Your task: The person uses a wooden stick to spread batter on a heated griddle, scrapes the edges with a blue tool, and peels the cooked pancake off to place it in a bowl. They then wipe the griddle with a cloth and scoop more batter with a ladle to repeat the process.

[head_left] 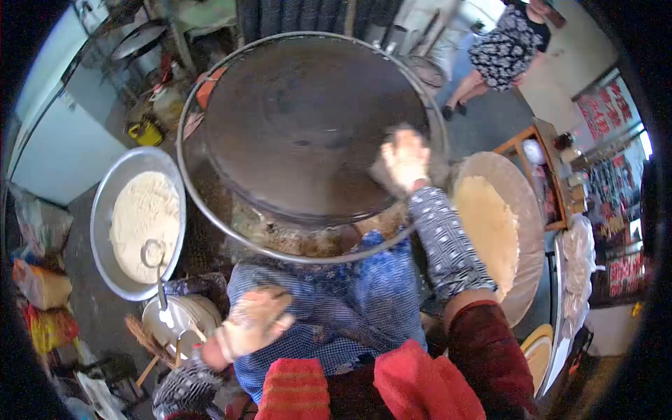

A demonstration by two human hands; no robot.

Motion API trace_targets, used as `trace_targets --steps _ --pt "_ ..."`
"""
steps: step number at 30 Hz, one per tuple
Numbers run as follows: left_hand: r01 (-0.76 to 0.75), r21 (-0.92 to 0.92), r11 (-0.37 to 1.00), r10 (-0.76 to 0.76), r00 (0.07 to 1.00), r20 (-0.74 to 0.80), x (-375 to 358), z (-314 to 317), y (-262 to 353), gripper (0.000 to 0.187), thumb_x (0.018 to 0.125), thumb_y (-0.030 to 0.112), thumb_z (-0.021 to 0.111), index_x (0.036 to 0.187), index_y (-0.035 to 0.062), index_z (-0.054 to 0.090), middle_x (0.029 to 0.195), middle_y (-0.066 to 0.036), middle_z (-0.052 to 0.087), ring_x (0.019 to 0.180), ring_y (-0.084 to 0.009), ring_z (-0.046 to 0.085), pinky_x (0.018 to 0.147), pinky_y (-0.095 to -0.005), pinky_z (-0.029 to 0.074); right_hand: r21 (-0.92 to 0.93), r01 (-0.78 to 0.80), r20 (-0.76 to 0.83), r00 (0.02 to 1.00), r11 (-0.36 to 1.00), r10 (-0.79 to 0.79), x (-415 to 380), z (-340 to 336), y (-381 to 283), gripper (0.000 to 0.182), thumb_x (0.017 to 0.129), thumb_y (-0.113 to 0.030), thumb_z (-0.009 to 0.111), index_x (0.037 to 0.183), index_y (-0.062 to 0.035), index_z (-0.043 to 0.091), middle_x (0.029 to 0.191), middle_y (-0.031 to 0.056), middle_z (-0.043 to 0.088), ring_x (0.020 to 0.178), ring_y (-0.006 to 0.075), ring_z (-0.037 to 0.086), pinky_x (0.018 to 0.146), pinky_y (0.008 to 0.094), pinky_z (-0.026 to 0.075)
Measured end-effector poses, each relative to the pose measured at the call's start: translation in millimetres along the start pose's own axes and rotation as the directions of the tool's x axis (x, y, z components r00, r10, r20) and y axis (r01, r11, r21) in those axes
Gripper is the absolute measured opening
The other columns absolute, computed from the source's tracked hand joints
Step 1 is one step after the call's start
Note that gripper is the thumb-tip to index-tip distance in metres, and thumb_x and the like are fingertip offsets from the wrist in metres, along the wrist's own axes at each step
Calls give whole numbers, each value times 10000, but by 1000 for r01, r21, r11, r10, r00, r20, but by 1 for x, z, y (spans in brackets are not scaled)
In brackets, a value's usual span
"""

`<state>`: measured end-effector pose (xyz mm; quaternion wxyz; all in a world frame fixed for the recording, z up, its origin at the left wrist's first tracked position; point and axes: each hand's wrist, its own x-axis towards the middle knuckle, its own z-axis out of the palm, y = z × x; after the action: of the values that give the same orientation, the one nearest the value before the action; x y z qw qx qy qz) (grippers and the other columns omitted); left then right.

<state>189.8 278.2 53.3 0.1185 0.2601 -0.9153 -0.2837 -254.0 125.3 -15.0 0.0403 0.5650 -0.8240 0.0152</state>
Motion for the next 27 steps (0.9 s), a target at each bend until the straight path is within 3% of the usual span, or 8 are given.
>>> trace_targets --steps 1,5,7,8,12,17,22,27 --pt "147 3 989 -146 989 -37 -15 -33 7 382 884 292 593 1121 -7 587 1111 -203 591 1015 -359 581 891 -443 453 41 -103 114 989 994 98 14 -1 14 764 956 -602 169 1520 -90 106 1592 116 37 1467 303 18 1161 515 -1" --pt "518 -113 848 -520 771 -367 -95 -50 -2 264 903 76 539 1144 -25 571 1129 -210 584 1037 -371 568 930 -417 449 75 -203 -37 978 976 206 72 8 6 708 953 -558 264 1470 -75 276 1542 146 238 1424 318 212 1126 555 139" --pt "574 -384 724 -690 624 -367 -110 -39 2 243 925 51 503 1145 -32 565 1126 -215 583 1038 -368 568 924 -405 450 129 7 -34 999 992 -3 86 -15 -55 632 936 -531 338 1359 -68 417 1420 162 395 1323 329 350 1042 562 253" --pt "613 -393 686 -727 608 -320 -125 -24 -8 240 943 61 480 1147 -34 563 1150 -217 571 1046 -360 565 922 -403 450 89 164 -42 986 982 -161 97 -14 -90 645 949 -523 335 1400 -61 361 1436 182 368 1354 328 316 1068 560 224" --pt "477 -121 870 -491 823 -286 -78 -33 -32 343 925 120 503 1230 -36 498 1202 -240 526 1100 -406 517 969 -446 407 176 665 -241 744 726 -623 67 -35 -270 594 883 -473 437 1271 -25 467 1274 191 464 1196 335 424 1007 542 291" --pt "373 -35 927 -367 885 -287 -27 -51 -63 391 950 186 458 1267 -43 466 1258 -250 491 1156 -417 481 1012 -478 368 325 828 -43 496 457 -867 39 -30 -385 726 941 -549 343 1479 -67 274 1562 90 218 1458 257 126 1168 505 56" --pt "379 111 919 -352 914 -202 -19 -56 -89 504 950 260 451 1353 -40 419 1356 -266 439 1275 -429 416 1084 -482 308 295 706 -131 698 644 -704 125 -17 -371 703 921 -547 309 1453 -88 333 1531 78 290 1420 223 233 1161 496 90" --pt "245 465 851 -209 969 -129 31 -105 -175 671 960 472 363 1384 -49 373 1387 -264 402 1331 -438 329 1123 -536 208 228 371 -199 923 900 -330 208 -8 -243 639 913 -523 347 1361 -78 445 1411 113 436 1338 257 374 1084 504 251"
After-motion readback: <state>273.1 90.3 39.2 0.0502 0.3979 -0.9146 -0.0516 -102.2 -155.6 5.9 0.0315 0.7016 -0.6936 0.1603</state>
